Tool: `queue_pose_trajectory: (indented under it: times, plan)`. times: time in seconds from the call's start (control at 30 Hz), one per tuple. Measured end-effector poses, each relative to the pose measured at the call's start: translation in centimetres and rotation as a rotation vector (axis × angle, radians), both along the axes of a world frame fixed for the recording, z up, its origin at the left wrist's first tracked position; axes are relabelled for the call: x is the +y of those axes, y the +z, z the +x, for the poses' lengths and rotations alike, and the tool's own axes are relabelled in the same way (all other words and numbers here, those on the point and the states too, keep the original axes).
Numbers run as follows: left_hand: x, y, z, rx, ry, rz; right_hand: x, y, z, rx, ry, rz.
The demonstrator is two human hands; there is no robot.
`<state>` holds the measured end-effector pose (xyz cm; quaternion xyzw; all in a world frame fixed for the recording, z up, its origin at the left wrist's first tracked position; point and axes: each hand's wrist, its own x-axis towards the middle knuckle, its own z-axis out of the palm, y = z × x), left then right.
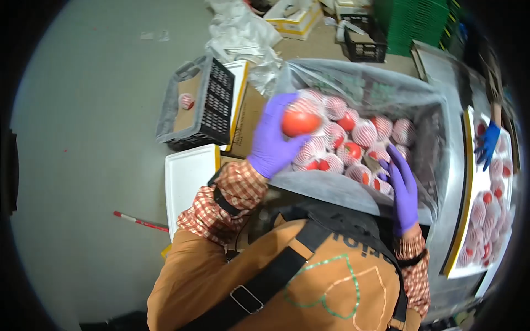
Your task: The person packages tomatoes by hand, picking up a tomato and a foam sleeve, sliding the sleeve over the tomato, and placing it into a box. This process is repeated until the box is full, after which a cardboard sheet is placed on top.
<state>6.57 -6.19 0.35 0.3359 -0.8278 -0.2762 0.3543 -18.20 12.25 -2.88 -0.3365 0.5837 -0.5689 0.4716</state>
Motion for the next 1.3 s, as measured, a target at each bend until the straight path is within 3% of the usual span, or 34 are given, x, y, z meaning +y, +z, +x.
queue_pose_trajectory:
  times: [0.1, 0.13, 0.2, 0.23, 0.3, 0.37, 0.4, 0.5, 0.57, 0.6, 0.73, 0.8, 0.87, 0.9, 0.97, 1.0, 1.07, 1.1, 1.2, 1.3]
  plan:
    - [-5.6, -0.2, 6.7, 0.081, 0.334, -0.127, 1.1, -0.9, -0.6, 0.000, -0.015, -0.030]
    - [-8.5, -0.4, 9.9, 0.162, 0.389, -0.007, 1.3, -0.7, -0.6, 0.065, -0.015, -0.038]
    - [-14.2, -1.0, 16.8, -0.133, 0.744, -0.332, 1.8, -0.5, -0.4, 0.138, -0.041, -0.021]
    - [-18.0, -2.0, 21.9, -0.165, 0.714, -0.241, 1.5, -0.8, -0.2, 0.175, -0.019, -0.004]
    - [-19.2, 1.1, 24.1, -0.356, 0.900, 0.091, 1.6, -0.8, -0.1, 0.254, 0.013, 0.003]
    - [-26.3, -3.9, 29.5, -0.017, 0.889, 0.136, 1.3, -0.2, 0.6, 0.306, 0.029, -0.040]
    - [-26.4, -4.1, 27.4, -0.021, 0.858, 0.158, 1.4, 0.3, 0.8, 0.340, 0.039, -0.042]
    - [-23.9, -0.8, 19.1, 0.002, 0.459, 0.183, 1.7, -0.1, 0.5, 0.446, 0.013, -0.036]
    - [-20.0, 0.1, 10.4, 0.043, 0.185, 0.200, 1.8, -0.4, -0.1, 0.893, 0.041, -0.130]
    - [-17.5, 0.3, 6.2, 0.060, 0.050, 0.206, 1.9, -0.4, -0.2, 0.896, 0.031, -0.113]
    - [-11.0, -2.3, -5.3, -0.343, -0.384, 0.148, 1.9, -0.7, -0.3, 0.957, -0.023, -0.080]
    - [-9.6, -6.1, -9.1, -0.607, -0.413, -0.096, 1.7, -0.8, -0.4, 0.949, -0.033, -0.083]
    - [-9.3, -9.0, -12.1, -0.877, -0.390, -0.165, 1.6, -0.3, -0.3, 0.952, -0.073, -0.085]
    - [-9.6, -10.4, -13.4, -0.884, -0.406, -0.173, 1.6, -0.3, -0.3, 0.949, -0.088, -0.097]
    - [-10.1, -12.9, -15.6, -1.190, -0.184, -0.179, 1.8, -0.4, -0.4, 0.921, -0.117, -0.119]
    - [-10.2, -14.7, -16.0, -1.197, -0.197, -0.193, 1.9, -0.4, -0.4, 0.915, -0.135, -0.116]
    - [-10.2, -18.4, -16.0, -1.052, 0.003, -0.376, 2.0, -0.4, -0.5, 0.947, -0.145, -0.146]
    - [-9.8, -18.2, -15.8, -1.012, 0.010, -0.493, 2.1, -0.6, -0.5, 0.930, -0.144, -0.140]
    - [-9.7, -16.2, -14.6, -1.046, -0.122, -0.562, 2.3, -0.6, -0.8, 0.909, -0.144, -0.172]
    - [-9.3, -16.4, -13.4, -0.969, -0.115, -0.631, 2.5, -0.5, -0.9, 0.872, -0.145, -0.194]
